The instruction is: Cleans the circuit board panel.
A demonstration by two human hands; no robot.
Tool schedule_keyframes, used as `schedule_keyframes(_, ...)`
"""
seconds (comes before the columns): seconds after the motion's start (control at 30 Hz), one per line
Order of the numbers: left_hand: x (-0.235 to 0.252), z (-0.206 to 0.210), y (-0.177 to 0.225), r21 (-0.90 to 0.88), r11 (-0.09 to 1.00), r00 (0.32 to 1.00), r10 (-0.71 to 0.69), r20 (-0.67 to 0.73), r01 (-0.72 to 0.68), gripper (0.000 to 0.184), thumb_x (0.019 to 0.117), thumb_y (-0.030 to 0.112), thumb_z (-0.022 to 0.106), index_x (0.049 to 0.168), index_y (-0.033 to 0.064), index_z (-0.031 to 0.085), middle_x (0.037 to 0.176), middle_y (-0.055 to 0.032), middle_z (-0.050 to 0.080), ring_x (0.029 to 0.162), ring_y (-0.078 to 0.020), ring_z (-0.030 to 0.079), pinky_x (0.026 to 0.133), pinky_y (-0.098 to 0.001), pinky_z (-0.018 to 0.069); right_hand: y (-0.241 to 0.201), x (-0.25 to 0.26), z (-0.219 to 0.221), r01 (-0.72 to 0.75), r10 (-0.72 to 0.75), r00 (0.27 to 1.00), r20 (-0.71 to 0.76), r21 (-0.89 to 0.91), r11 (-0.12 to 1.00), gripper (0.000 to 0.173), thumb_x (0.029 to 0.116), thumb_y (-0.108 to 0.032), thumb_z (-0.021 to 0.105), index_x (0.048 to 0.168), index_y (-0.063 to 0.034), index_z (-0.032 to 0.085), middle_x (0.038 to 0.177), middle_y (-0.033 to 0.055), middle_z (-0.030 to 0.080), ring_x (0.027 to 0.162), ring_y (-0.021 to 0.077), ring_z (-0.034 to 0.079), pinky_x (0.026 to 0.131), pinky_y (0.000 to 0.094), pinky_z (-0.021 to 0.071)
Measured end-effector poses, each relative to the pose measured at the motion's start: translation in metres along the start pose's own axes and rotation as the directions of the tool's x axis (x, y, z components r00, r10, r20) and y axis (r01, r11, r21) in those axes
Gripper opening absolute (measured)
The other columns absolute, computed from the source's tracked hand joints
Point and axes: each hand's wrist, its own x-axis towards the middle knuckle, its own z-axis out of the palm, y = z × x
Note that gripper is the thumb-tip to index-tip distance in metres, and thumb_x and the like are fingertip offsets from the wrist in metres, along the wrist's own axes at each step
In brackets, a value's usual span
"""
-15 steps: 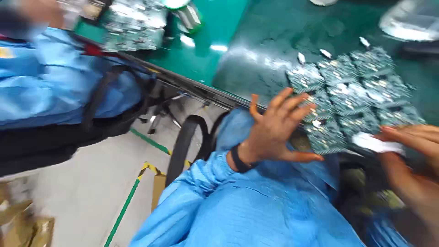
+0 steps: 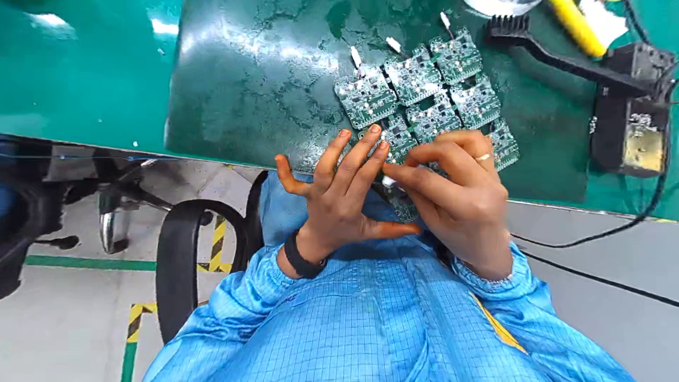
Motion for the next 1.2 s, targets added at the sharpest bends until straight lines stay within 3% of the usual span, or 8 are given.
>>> schedule_keyframes(0.03, 0.001, 0.000, -0.001, -0.006, 1.000, 1.000, 0.003, -0.011, -0.003, 0.099, 0.0784, 0.094, 0.039, 0.136, 0.0167, 0.063, 0.146, -0.0013, 0.058, 0.147, -0.0176, 0.038, 0.118, -0.0573, 0.0062, -0.003, 0.003, 0.003, -0.004, 0.004, 1.000, -0.006, -0.021, 1.000, 0.012, 0.0957, -0.007, 0.067, 0.093, -0.0115, 0.079, 0.090, 0.0077, 0.067, 0.100, 0.0227, 0.058, 0.096, 0.0391, 0.0380)
schedule_keyframes(0.23, 0.006, -0.003, -0.006, -0.011, 1.000, 0.999, -0.003, -0.038, 0.002, 0.096, 0.0724, 0.096, 0.046, 0.130, 0.0215, 0.068, 0.143, 0.0025, 0.061, 0.147, -0.0169, 0.038, 0.116, -0.0608, 0.0024, -0.021, -0.015, -0.035, -0.058, 0.101, 0.966, 0.236, -0.182, 0.982, 0.021, 0.1041, -0.012, 0.053, 0.104, -0.0199, 0.073, 0.094, 0.0031, 0.067, 0.096, 0.0213, 0.057, 0.095, 0.0426, 0.0310)
schedule_keyframes(0.4, 0.005, -0.002, -0.006, -0.048, 0.999, 0.999, 0.001, -0.034, -0.003, 0.092, 0.0754, 0.093, 0.048, 0.128, 0.0208, 0.069, 0.143, 0.0043, 0.061, 0.150, -0.0167, 0.033, 0.117, -0.0574, 0.0017, -0.019, 0.009, -0.002, -0.095, 0.106, 0.993, 0.056, -0.174, 0.980, 0.013, 0.0971, -0.009, 0.066, 0.091, -0.0142, 0.077, 0.089, 0.0045, 0.068, 0.093, 0.0202, 0.056, 0.094, 0.0435, 0.0307)
schedule_keyframes(0.6, 0.005, -0.001, -0.006, -0.046, 0.999, 1.000, 0.008, -0.030, -0.010, 0.095, 0.0731, 0.094, 0.050, 0.132, 0.0203, 0.066, 0.147, 0.0046, 0.059, 0.151, -0.0171, 0.030, 0.119, -0.0548, 0.0011, -0.029, -0.014, -0.030, -0.160, 0.209, 0.965, 0.160, -0.273, 0.949, 0.014, 0.1020, -0.017, 0.060, 0.099, -0.0195, 0.074, 0.089, 0.0017, 0.069, 0.090, 0.0192, 0.056, 0.092, 0.0420, 0.0295)
schedule_keyframes(0.77, 0.005, -0.002, -0.007, -0.106, 0.994, 0.999, 0.030, -0.028, -0.033, 0.090, 0.0807, 0.087, 0.051, 0.130, 0.0136, 0.066, 0.144, -0.0005, 0.061, 0.150, -0.0203, 0.033, 0.120, -0.0479, 0.0061, -0.027, 0.003, 0.005, -0.158, 0.160, 0.987, -0.006, -0.187, 0.970, 0.012, 0.0972, -0.010, 0.066, 0.091, -0.0141, 0.075, 0.088, 0.0038, 0.068, 0.089, 0.0173, 0.055, 0.091, 0.0400, 0.0317)
schedule_keyframes(0.93, 0.005, -0.001, -0.006, -0.068, 0.997, 0.999, 0.020, -0.032, -0.022, 0.093, 0.0768, 0.091, 0.050, 0.132, 0.0174, 0.065, 0.147, 0.0031, 0.059, 0.152, -0.0178, 0.028, 0.120, -0.0517, 0.0014, -0.023, -0.011, -0.033, -0.164, 0.207, 0.956, 0.208, -0.206, 0.965, 0.015, 0.1027, -0.017, 0.060, 0.099, -0.0196, 0.073, 0.089, 0.0021, 0.067, 0.087, 0.0179, 0.055, 0.091, 0.0423, 0.0295)
schedule_keyframes(1.1, 0.004, -0.002, -0.007, -0.075, 0.997, 0.999, 0.024, -0.025, -0.026, 0.090, 0.0808, 0.088, 0.048, 0.133, 0.0163, 0.065, 0.145, 0.0010, 0.060, 0.151, -0.0193, 0.032, 0.119, -0.0509, 0.0039, -0.025, 0.005, 0.001, -0.149, 0.155, 0.987, 0.046, -0.108, 0.983, 0.011, 0.0968, -0.011, 0.067, 0.090, -0.0145, 0.076, 0.087, 0.0032, 0.068, 0.089, 0.0165, 0.056, 0.092, 0.0396, 0.0314)
schedule_keyframes(1.2, 0.004, -0.003, -0.008, -0.029, 0.999, 0.999, 0.030, -0.022, -0.031, 0.094, 0.0778, 0.091, 0.047, 0.135, 0.0184, 0.064, 0.148, 0.0040, 0.058, 0.152, -0.0169, 0.028, 0.119, -0.0544, 0.0004, -0.022, -0.006, -0.015, -0.171, 0.186, 0.975, 0.120, -0.127, 0.977, 0.011, 0.0997, -0.015, 0.065, 0.095, -0.0178, 0.075, 0.087, 0.0029, 0.068, 0.086, 0.0170, 0.056, 0.091, 0.0401, 0.0327)
